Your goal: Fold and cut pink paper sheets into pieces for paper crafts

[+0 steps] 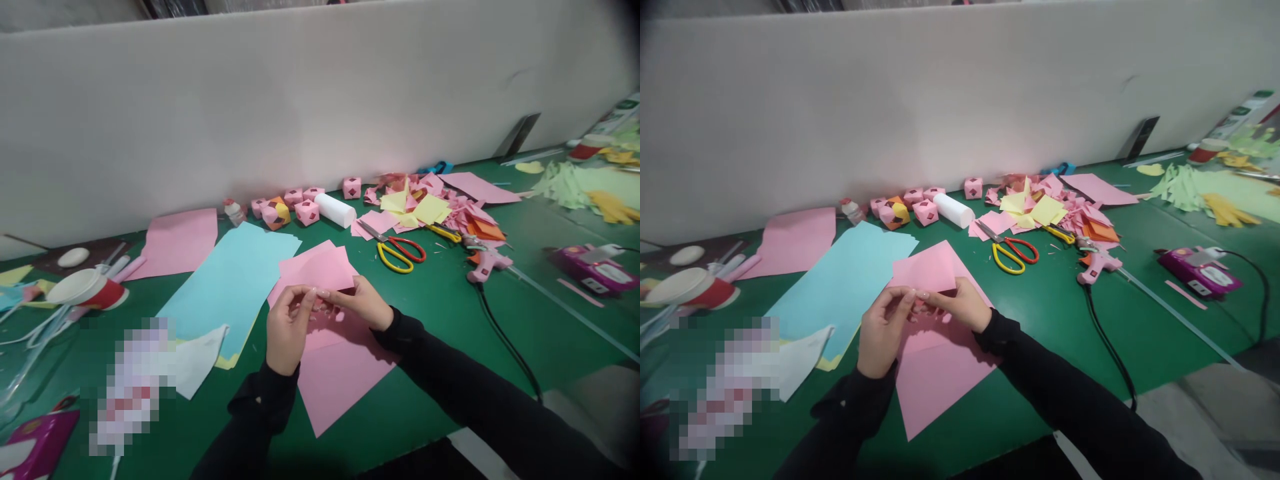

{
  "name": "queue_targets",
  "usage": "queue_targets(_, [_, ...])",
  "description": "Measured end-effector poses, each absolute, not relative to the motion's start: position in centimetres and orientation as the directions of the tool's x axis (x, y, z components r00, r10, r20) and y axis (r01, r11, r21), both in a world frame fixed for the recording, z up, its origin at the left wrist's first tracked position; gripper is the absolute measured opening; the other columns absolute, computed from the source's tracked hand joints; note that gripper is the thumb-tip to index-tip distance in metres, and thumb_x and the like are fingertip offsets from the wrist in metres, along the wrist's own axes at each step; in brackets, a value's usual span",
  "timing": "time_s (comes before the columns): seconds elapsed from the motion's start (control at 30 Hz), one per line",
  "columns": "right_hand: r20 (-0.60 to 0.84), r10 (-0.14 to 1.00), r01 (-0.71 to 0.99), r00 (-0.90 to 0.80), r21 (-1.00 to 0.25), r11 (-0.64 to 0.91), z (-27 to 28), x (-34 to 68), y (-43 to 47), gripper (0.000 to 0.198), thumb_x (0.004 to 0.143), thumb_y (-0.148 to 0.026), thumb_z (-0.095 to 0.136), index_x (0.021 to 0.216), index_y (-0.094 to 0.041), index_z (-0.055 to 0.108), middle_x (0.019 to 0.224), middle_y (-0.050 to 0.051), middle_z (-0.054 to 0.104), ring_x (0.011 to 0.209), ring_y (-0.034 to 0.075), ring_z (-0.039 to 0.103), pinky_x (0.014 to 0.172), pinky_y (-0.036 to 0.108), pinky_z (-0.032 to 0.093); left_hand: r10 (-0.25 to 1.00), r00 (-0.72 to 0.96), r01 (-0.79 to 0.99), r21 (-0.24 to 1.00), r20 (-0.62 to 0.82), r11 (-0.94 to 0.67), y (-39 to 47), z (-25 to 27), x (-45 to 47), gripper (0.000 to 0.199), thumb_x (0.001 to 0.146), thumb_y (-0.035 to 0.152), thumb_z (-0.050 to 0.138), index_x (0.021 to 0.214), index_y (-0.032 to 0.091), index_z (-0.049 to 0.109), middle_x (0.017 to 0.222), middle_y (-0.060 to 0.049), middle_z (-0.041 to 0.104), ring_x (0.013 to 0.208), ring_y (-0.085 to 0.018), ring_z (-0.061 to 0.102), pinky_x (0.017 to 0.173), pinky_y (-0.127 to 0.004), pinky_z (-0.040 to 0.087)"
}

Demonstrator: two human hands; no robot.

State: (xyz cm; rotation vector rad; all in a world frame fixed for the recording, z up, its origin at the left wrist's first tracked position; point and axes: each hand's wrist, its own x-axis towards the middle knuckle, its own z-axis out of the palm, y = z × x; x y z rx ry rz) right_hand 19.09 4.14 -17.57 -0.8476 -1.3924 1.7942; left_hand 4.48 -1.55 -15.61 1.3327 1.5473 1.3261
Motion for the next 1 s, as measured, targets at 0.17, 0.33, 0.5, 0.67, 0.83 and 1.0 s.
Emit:
queue_targets(0.17, [-0.117, 0.843, -0.124, -0.524, -0.969, -0.212, -17.8, 19.0, 4.1, 0.042, 0.066, -0.053, 0.075, 0.071, -0.012, 0.069, 0.066, 0.006, 0.068, 0.054, 0.013, 0.059, 0.051, 0.025, 0.047, 0.966, -0.218, 0.299, 0.952, 0.141, -0.071, -1.6, -16.0, 4.3, 0.024, 0.088, 0.042, 0.054, 0.086, 0.019, 0.061, 0.075, -0.001, 0.065, 0.063, -0.013, 0.061, 0.058, -0.023, 0.049])
queue_targets(0.33, [-0.126, 0.812, -0.135, -0.569, -0.960, -0.244, -18.2, 19.2, 4.2, 0.041, 0.062, -0.051, 0.078, 0.067, -0.012, 0.067, 0.058, 0.002, 0.062, 0.053, 0.012, 0.056, 0.053, 0.024, 0.045, 0.955, -0.151, 0.424, 0.889, 0.257, -0.172, -1.6, -16.0, 4.0, 0.020, 0.077, 0.039, 0.070, 0.082, 0.020, 0.064, 0.082, -0.002, 0.063, 0.067, -0.013, 0.058, 0.056, -0.023, 0.045])
queue_targets(0.5, [-0.174, 0.708, -0.159, -0.685, -0.912, -0.378, -18.8, 19.8, 4.6, 0.036, 0.065, -0.044, 0.079, 0.076, -0.010, 0.070, 0.063, 0.004, 0.066, 0.056, 0.011, 0.056, 0.055, 0.023, 0.041, 0.955, -0.075, 0.423, 0.877, 0.287, -0.230, -1.5, -15.4, 3.5, 0.018, 0.079, 0.036, 0.069, 0.072, 0.020, 0.065, 0.071, 0.000, 0.060, 0.062, -0.011, 0.055, 0.054, -0.023, 0.042])
queue_targets(0.67, [-0.159, 0.699, -0.193, -0.697, -0.898, -0.396, -18.3, 19.8, 4.7, 0.031, 0.069, -0.040, 0.077, 0.075, -0.010, 0.070, 0.061, 0.003, 0.065, 0.056, 0.010, 0.055, 0.056, 0.024, 0.040, 0.948, -0.041, 0.456, 0.850, 0.316, -0.264, -1.5, -15.2, 3.2, 0.019, 0.082, 0.038, 0.065, 0.075, 0.021, 0.068, 0.073, -0.002, 0.063, 0.064, -0.013, 0.056, 0.054, -0.024, 0.042])
queue_targets(0.83, [-0.182, 0.697, -0.208, -0.693, -0.876, -0.436, -17.9, 19.6, 4.5, 0.031, 0.068, -0.039, 0.078, 0.075, -0.011, 0.070, 0.061, 0.002, 0.064, 0.055, 0.009, 0.054, 0.056, 0.024, 0.040, 0.936, -0.033, 0.506, 0.813, 0.350, -0.286, -1.5, -15.2, 3.1, 0.023, 0.089, 0.036, 0.055, 0.078, 0.021, 0.068, 0.076, -0.003, 0.066, 0.067, -0.014, 0.058, 0.058, -0.025, 0.043])
queue_targets(1.0, [-0.186, 0.694, -0.202, -0.696, -0.877, -0.437, -18.0, 19.6, 4.4, 0.033, 0.066, -0.041, 0.079, 0.074, -0.011, 0.069, 0.061, 0.002, 0.063, 0.056, 0.010, 0.055, 0.055, 0.023, 0.038, 0.923, 0.008, 0.541, 0.775, 0.384, -0.326, -1.5, -15.4, 3.1, 0.018, 0.085, 0.038, 0.060, 0.081, 0.021, 0.065, 0.079, -0.002, 0.062, 0.066, -0.013, 0.056, 0.058, -0.025, 0.044])
